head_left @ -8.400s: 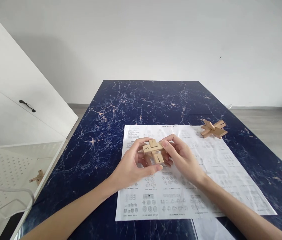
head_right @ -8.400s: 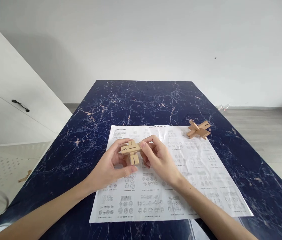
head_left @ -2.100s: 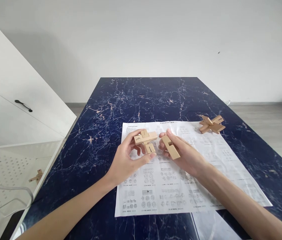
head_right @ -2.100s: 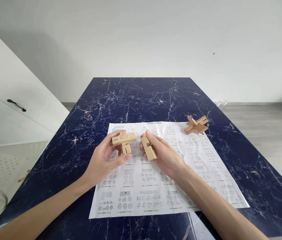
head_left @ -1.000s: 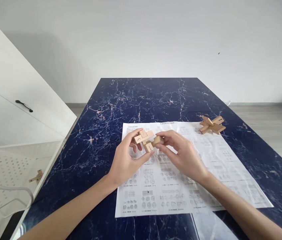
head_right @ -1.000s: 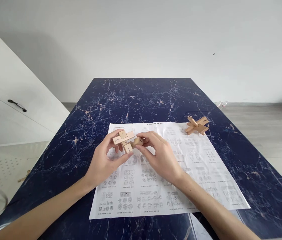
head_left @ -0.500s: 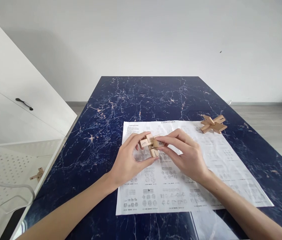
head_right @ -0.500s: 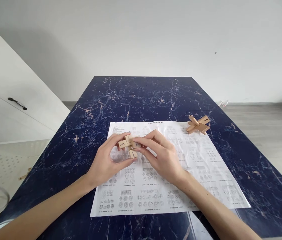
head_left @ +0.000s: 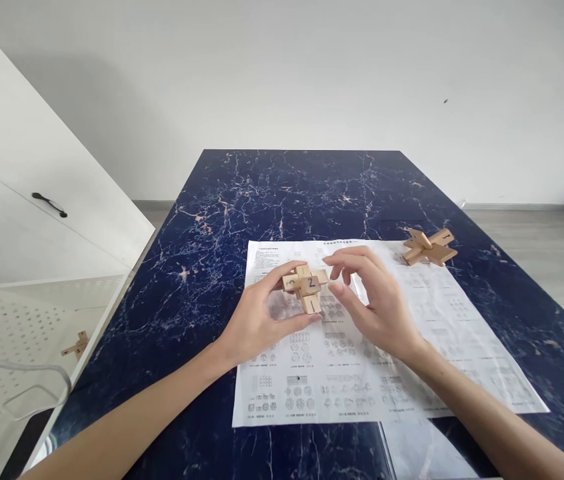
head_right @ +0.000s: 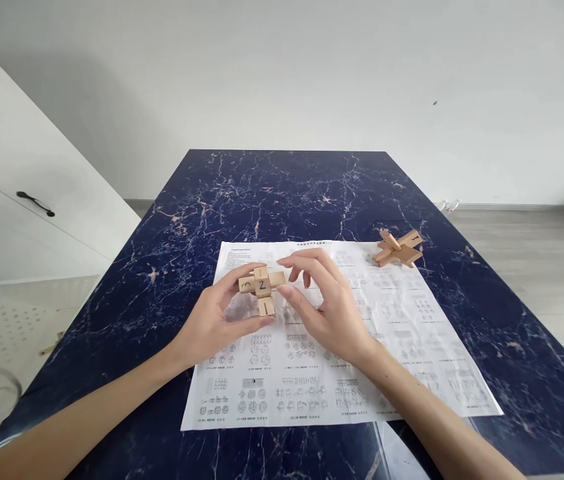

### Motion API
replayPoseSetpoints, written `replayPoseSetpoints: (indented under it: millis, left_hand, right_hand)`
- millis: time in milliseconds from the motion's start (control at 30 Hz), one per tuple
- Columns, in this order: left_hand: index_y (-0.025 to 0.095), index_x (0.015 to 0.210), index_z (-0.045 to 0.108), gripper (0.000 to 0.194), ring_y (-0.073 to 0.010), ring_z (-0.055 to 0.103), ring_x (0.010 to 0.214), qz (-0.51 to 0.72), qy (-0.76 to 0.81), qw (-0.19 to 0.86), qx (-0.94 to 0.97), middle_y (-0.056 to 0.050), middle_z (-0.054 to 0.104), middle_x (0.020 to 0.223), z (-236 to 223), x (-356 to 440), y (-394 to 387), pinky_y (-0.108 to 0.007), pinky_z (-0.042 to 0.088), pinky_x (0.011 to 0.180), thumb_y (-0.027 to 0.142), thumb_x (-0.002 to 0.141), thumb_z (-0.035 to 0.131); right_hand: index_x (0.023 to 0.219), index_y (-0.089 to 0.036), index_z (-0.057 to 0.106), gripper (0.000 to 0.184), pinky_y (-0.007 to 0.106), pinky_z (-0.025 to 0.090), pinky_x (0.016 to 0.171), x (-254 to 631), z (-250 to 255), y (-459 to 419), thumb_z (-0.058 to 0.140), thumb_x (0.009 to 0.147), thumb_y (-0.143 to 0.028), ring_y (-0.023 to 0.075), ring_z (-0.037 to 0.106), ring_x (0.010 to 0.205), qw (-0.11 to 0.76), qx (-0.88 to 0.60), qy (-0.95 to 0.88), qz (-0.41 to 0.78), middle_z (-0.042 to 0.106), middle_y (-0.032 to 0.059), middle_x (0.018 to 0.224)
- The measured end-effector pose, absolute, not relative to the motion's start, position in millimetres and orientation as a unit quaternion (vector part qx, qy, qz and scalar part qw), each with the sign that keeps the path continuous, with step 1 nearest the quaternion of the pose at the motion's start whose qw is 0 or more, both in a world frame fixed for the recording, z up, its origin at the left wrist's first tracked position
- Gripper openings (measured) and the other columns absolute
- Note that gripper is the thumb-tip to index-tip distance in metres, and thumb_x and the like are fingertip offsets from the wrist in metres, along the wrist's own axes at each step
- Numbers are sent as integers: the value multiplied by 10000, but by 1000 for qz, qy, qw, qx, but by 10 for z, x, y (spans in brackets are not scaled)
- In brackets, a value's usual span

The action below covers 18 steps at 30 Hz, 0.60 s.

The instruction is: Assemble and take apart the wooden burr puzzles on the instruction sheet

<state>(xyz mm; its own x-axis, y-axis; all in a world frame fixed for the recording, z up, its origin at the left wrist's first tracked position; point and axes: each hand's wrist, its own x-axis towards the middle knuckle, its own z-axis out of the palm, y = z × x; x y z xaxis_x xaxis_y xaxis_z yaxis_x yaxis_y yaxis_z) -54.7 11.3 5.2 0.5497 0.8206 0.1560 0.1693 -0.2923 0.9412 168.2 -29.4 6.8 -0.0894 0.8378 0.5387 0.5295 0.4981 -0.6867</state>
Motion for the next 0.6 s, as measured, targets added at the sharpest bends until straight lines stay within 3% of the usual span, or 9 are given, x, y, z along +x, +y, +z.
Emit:
replayPoseSetpoints:
  millis: [167, 300, 433, 600]
  left_hand:
    - [300, 1429, 609, 665, -280, 694, 1235, 345, 275, 584, 682, -70, 711, 1335, 40, -546, 146, -459, 579, 1091, 293, 833, 902]
    - [293, 1404, 635, 653, -295, 690, 1235, 331, 257, 596, 685, -83, 707, 1332, 47, -551, 133, -476, 590, 1073, 302, 815, 918]
    - [300, 1433, 621, 736, -328, 670, 1297, 340, 265, 541, 722, -86, 704, 1387, 67, -567, 118, -519, 539, 1147, 344, 777, 952]
    - [315, 1435, 596, 705, -299, 697, 1229, 341, 268, 399, 808, -58, 724, 1361, 42, -606, 135, -490, 549, 1112, 335, 814, 929]
  right_hand:
    - [1137, -259, 621, 113, 406, 534, 781, 1679, 31, -282, 543, 1102, -333, 237, 623, 886, 437, -479, -744, 164, 668, 88, 1068]
    - [983, -243, 578, 155, 368, 465, 673, 1688, 40, -312, 526, 1100, -330, 212, 559, 753, 418, -462, -769, 141, 594, 51, 885]
    - [854, -246, 502, 288, 353, 378, 616, 1681, 61, -349, 479, 1112, -372, 185, 472, 661, 405, -454, -774, 172, 522, 18, 774]
    - [718, -241, 420, 462, 332, 300, 570, 1623, 49, -362, 424, 1119, -470, 150, 396, 584, 397, -490, -709, 317, 433, -24, 654]
